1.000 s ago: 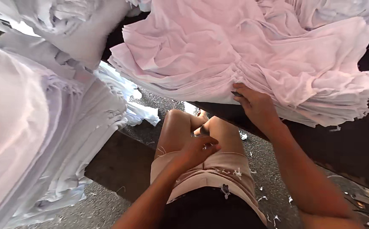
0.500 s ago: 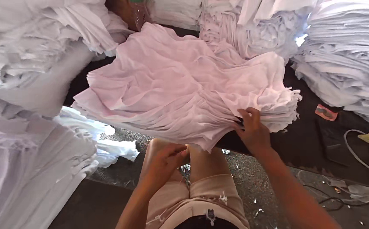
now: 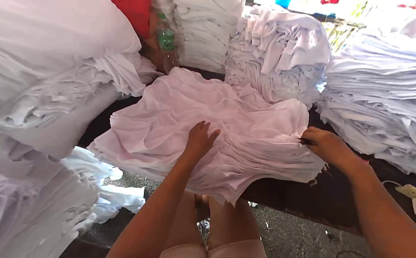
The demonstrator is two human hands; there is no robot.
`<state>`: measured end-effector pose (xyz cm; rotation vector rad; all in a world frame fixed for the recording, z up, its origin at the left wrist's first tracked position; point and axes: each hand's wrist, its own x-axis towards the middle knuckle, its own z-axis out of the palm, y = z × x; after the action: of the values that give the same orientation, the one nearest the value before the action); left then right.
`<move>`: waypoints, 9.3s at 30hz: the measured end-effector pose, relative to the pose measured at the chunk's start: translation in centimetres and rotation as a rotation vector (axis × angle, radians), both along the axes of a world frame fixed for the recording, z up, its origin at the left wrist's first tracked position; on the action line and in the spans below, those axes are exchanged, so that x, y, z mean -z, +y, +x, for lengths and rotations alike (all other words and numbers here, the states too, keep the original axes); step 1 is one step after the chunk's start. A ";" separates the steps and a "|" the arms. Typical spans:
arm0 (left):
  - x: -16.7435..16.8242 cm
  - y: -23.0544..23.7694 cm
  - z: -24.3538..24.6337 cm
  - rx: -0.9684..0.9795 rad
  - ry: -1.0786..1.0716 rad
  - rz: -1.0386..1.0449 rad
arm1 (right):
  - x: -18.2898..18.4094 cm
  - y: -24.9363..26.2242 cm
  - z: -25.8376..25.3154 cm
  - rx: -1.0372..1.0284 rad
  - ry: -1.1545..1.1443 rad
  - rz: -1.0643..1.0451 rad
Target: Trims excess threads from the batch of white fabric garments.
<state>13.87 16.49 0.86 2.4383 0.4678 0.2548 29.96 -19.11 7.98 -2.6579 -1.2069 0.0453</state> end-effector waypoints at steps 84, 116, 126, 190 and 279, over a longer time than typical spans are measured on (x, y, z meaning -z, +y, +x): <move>3.8 -5.3 -21.7 -0.363 -0.523 0.264 | 4.7 17.2 -25.8 -0.401 -0.074 0.461; 4.5 -6.9 -27.4 -0.365 -0.557 -0.569 | 8.2 16.9 -25.6 -0.551 -0.065 0.583; 3.2 -5.1 -23.0 -0.419 -0.592 -0.182 | 6.8 10.1 -18.3 0.135 0.148 0.564; 2.2 -16.7 -20.4 0.109 -0.523 -0.849 | 8.2 4.9 -19.0 -0.507 -0.051 0.515; 3.5 -10.1 -26.1 -0.567 -0.113 -0.490 | 9.4 16.2 -21.2 -0.426 0.096 0.467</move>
<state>-12.23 6.41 -2.66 1.7670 1.0339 0.4508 8.79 -2.93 -1.46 -1.9546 -1.5117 -0.0361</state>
